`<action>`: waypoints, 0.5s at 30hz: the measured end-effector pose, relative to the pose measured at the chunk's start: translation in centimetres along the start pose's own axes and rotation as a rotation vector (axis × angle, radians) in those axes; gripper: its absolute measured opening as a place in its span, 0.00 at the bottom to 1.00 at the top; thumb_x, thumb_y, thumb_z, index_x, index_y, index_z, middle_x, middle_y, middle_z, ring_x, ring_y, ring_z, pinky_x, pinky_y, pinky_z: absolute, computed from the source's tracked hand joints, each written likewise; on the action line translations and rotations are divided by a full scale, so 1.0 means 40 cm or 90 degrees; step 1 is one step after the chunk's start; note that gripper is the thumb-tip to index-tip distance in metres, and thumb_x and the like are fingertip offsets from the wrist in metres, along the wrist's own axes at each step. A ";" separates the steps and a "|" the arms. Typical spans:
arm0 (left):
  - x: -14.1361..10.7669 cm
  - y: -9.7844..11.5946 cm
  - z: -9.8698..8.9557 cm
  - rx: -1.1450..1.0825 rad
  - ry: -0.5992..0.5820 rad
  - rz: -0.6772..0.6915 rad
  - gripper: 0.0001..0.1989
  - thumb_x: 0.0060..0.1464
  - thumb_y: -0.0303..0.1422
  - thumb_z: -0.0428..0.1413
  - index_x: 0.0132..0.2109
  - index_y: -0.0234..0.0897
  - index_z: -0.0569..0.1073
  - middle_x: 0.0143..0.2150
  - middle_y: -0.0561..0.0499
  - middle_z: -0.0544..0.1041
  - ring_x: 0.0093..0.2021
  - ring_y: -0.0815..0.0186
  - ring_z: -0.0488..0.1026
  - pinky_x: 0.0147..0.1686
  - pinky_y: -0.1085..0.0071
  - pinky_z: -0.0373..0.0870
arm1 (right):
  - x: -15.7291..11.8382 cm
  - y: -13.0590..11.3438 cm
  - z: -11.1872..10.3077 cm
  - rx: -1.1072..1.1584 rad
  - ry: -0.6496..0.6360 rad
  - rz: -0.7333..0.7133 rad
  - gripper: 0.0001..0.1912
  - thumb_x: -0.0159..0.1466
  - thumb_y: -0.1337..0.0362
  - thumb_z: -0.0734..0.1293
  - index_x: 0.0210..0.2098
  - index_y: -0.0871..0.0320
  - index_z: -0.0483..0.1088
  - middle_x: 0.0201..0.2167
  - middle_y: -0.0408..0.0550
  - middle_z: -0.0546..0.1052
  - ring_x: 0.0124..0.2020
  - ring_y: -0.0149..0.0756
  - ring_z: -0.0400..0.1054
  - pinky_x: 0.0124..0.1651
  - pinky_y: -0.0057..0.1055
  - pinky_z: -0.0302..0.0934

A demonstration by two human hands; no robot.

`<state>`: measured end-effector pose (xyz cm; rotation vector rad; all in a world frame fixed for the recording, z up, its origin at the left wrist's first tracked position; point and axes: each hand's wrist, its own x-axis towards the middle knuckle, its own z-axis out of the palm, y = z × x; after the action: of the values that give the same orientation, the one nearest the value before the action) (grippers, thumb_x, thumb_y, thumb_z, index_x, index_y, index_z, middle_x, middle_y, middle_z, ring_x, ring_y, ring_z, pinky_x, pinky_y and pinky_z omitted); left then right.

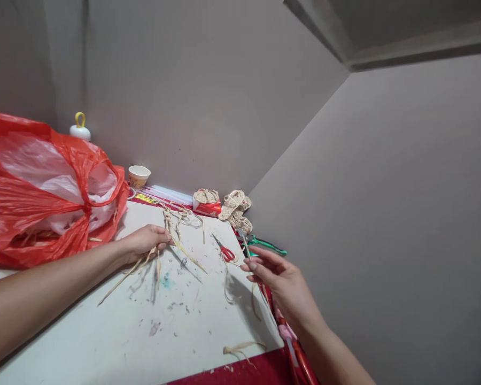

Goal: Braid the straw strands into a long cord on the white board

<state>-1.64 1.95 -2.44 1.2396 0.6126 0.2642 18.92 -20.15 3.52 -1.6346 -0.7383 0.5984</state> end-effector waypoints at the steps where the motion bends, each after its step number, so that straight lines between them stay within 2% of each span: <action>1: 0.000 0.001 0.001 -0.002 0.000 -0.002 0.11 0.44 0.36 0.58 0.32 0.32 0.70 0.16 0.60 0.59 0.14 0.79 0.49 0.14 0.78 0.41 | 0.003 0.010 0.005 -0.004 -0.007 0.010 0.23 0.47 0.59 0.76 0.40 0.59 0.73 0.29 0.48 0.78 0.31 0.38 0.74 0.32 0.30 0.68; 4: -0.001 0.004 0.001 -0.007 -0.001 -0.010 0.10 0.45 0.35 0.57 0.32 0.32 0.70 0.16 0.60 0.58 0.14 0.79 0.48 0.14 0.78 0.40 | 0.012 0.035 0.021 0.000 -0.011 0.031 0.19 0.45 0.57 0.76 0.32 0.62 0.73 0.22 0.45 0.75 0.24 0.34 0.72 0.27 0.27 0.66; 7: -0.002 0.005 0.000 -0.006 -0.004 -0.008 0.11 0.45 0.36 0.58 0.33 0.32 0.70 0.16 0.61 0.58 0.14 0.79 0.48 0.14 0.78 0.40 | 0.016 0.053 0.035 0.032 -0.026 0.059 0.18 0.45 0.56 0.76 0.27 0.61 0.70 0.19 0.41 0.72 0.19 0.29 0.68 0.22 0.24 0.62; 9: -0.001 0.004 -0.001 -0.003 -0.006 -0.005 0.12 0.44 0.37 0.59 0.33 0.32 0.70 0.16 0.61 0.58 0.14 0.79 0.48 0.14 0.78 0.41 | 0.014 0.061 0.041 0.058 -0.043 0.077 0.18 0.45 0.56 0.76 0.28 0.60 0.69 0.19 0.41 0.71 0.18 0.27 0.65 0.21 0.23 0.61; 13: 0.001 -0.002 -0.004 0.005 -0.003 -0.001 0.13 0.44 0.38 0.59 0.32 0.32 0.71 0.16 0.61 0.58 0.14 0.79 0.49 0.14 0.78 0.41 | 0.009 0.067 0.053 0.082 -0.065 0.102 0.17 0.49 0.59 0.73 0.35 0.58 0.68 0.22 0.41 0.72 0.20 0.28 0.65 0.24 0.25 0.61; 15: 0.001 -0.003 -0.004 0.006 -0.003 -0.001 0.13 0.43 0.38 0.59 0.32 0.32 0.71 0.16 0.61 0.59 0.14 0.79 0.49 0.14 0.78 0.41 | 0.012 0.063 0.062 0.073 -0.064 0.107 0.14 0.50 0.61 0.71 0.34 0.58 0.67 0.24 0.42 0.72 0.21 0.28 0.64 0.23 0.25 0.59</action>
<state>-1.70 2.06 -2.59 1.2486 0.6114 0.2582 17.78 -18.46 0.59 -1.5783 -0.6311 0.8334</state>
